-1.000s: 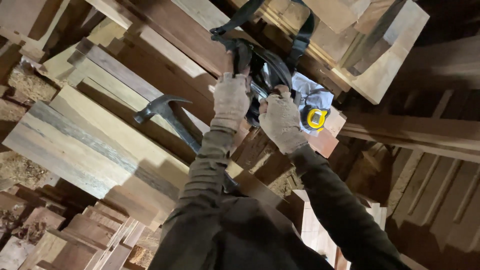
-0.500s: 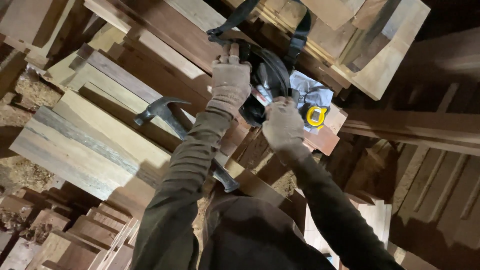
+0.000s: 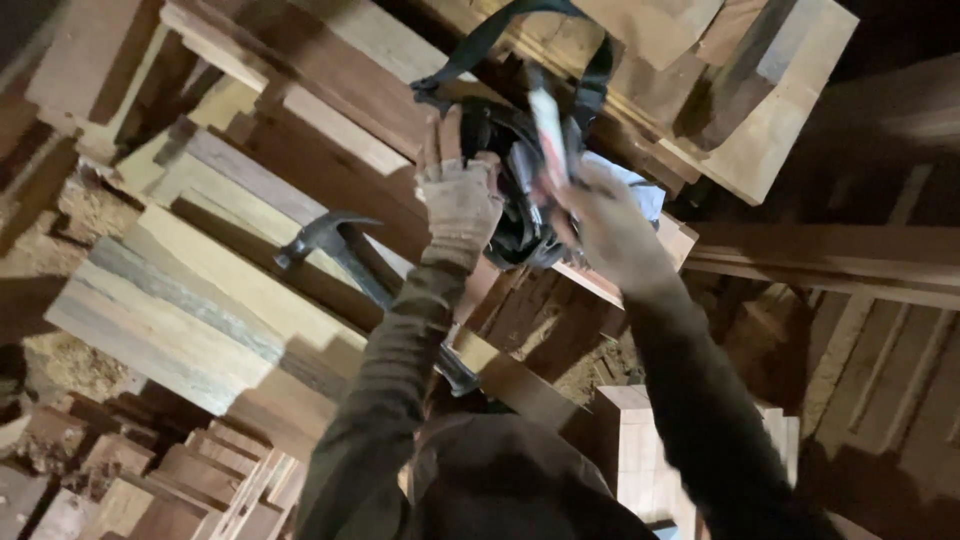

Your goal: Marking measurement lines on wooden boards using a speed square and pencil while using a bar clamp to hold pieces together.

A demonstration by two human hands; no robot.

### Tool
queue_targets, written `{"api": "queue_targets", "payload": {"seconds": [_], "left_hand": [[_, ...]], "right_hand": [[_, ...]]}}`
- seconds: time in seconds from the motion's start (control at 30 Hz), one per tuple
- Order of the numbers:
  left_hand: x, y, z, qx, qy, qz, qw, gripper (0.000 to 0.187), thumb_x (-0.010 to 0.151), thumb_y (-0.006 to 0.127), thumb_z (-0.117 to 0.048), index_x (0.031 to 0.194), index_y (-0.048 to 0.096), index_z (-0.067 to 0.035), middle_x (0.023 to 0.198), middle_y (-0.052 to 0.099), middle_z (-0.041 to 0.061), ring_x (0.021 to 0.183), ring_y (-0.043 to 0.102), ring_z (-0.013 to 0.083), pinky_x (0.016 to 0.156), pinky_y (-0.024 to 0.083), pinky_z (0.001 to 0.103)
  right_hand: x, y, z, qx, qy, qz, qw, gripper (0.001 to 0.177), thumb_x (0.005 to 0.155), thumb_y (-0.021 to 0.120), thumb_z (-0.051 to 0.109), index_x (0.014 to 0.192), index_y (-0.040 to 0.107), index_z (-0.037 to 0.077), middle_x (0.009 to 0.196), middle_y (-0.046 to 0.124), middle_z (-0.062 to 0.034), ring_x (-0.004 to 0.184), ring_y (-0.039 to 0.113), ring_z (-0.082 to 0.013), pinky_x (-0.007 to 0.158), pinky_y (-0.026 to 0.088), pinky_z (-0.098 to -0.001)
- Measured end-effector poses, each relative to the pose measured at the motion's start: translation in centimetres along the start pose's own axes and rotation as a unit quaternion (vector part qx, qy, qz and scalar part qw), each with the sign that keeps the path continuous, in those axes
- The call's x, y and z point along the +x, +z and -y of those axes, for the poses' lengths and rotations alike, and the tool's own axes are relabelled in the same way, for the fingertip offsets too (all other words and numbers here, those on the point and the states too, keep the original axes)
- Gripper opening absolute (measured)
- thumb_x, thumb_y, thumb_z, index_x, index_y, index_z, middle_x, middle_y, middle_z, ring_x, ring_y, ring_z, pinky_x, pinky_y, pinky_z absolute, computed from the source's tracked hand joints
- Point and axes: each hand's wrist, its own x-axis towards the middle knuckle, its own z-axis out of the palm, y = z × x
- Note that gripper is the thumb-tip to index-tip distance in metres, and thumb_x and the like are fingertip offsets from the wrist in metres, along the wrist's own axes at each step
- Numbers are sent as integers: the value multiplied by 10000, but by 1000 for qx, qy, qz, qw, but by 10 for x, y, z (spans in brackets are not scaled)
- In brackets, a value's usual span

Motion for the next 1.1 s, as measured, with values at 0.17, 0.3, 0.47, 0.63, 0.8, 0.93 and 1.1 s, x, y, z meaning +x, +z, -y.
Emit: {"api": "queue_targets", "payload": {"seconds": [0.17, 0.3, 0.47, 0.63, 0.8, 0.93, 1.1], "left_hand": [[-13, 36, -6, 159, -76, -138, 975, 109, 875, 697, -253, 962, 761, -240, 1469, 571, 106, 1312, 571, 431, 944, 473, 486], [-23, 23, -30, 119, -168, -54, 977, 157, 824, 669, -214, 925, 768, -145, 1581, 460, 83, 1435, 427, 503, 1012, 423, 661], [-51, -34, -110, 7, -102, -28, 994, 357, 597, 749, -92, 909, 635, -224, 1581, 475, 94, 1438, 447, 486, 1113, 335, 721], [-47, -48, -86, 31, -91, 128, 987, 291, 695, 745, -167, 969, 763, -263, 1558, 457, 88, 1430, 395, 426, 1133, 301, 631], [22, -62, -3, 106, -235, 244, 935, 305, 837, 668, -137, 1091, 760, -278, 1142, 748, 32, 988, 737, 341, 894, 586, 439], [32, 16, 69, 24, -197, 231, 953, 315, 838, 542, -164, 1069, 710, -297, 1005, 747, 8, 896, 758, 332, 763, 609, 466], [32, 63, 87, 23, -107, 270, 957, 173, 869, 563, -222, 902, 691, -110, 816, 713, 143, 813, 744, 363, 664, 601, 446]], "right_hand": [[163, 39, -22, 415, 230, -73, 877, 302, 994, 615, 286, 1245, 670, 127, 695, 666, -70, 488, 697, -214, 331, 512, -347], [198, 83, -34, 229, 220, 44, 947, 478, 1019, 498, 443, 1431, 537, 204, 1278, 676, -178, 1227, 643, -382, 955, 517, -616], [195, 44, -55, 608, 314, 130, 718, 493, 971, 563, 276, 1446, 440, 234, 1103, 682, 65, 766, 744, -118, 638, 641, -231], [186, 31, -40, 284, 304, -29, 909, 316, 889, 642, 357, 1147, 634, 174, 839, 742, 6, 641, 698, -227, 511, 550, -402], [166, 8, -58, 203, 286, 5, 937, 456, 849, 754, 520, 1122, 690, 160, 937, 685, -126, 964, 704, -362, 806, 516, -491], [166, 8, -43, 151, 176, 72, 970, 422, 884, 688, 384, 1151, 687, 56, 1034, 704, -270, 1052, 656, -508, 872, 516, -564], [172, 26, -63, 121, 156, 120, 973, 420, 857, 687, 394, 1135, 728, 82, 988, 728, -250, 1009, 675, -496, 818, 527, -572]]}}
